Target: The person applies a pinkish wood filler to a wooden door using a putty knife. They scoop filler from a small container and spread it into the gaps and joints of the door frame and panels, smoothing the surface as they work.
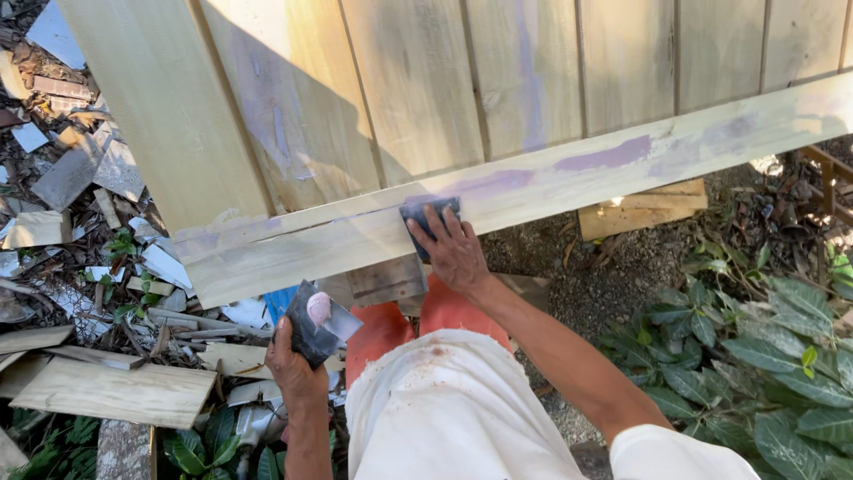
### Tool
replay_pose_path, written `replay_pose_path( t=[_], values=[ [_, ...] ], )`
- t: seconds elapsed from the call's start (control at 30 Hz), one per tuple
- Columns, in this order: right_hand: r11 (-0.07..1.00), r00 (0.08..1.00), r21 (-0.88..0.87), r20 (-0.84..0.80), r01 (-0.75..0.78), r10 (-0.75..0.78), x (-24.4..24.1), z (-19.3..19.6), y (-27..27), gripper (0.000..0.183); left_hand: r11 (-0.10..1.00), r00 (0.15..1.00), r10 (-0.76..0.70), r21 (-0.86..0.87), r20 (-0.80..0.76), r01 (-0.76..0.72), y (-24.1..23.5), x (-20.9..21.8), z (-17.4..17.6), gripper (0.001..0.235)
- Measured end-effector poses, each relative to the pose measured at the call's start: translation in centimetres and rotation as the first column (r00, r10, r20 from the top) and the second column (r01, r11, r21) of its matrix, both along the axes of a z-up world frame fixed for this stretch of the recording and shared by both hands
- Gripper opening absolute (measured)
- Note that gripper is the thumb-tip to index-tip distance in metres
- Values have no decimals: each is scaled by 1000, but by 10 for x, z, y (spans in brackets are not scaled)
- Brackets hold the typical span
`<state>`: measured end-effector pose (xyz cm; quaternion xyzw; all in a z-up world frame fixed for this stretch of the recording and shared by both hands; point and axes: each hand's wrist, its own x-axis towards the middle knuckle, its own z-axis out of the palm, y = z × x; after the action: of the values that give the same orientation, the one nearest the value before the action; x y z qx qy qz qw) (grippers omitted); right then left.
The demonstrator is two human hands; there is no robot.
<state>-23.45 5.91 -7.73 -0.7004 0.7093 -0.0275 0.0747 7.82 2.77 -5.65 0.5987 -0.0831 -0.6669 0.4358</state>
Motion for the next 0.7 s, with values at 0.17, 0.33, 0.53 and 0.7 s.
replay_pose_path(
  t=[0.17, 0.33, 0.53, 0.7],
  values=[
    [998, 997, -37, -56, -50, 47, -6, -6, -6, 62, 1000, 1000, 12, -19, 6, -12, -2, -1, -31, 27],
    [998, 986, 35, 156, -59, 53, 13, 23, 1, 59, 996, 996, -90, 15, 15, 90, -12, -17, -35, 32],
    [983, 923, -95, 338, -158, 181, 34, 90, 0, 51, 946, 970, -194, -233, 145, 224, -41, -54, -42, 31],
    [965, 899, -162, 359, -205, 252, 51, 103, -22, 51, 902, 939, -306, -267, 155, 338, -45, -65, -10, 31]
  ],
)
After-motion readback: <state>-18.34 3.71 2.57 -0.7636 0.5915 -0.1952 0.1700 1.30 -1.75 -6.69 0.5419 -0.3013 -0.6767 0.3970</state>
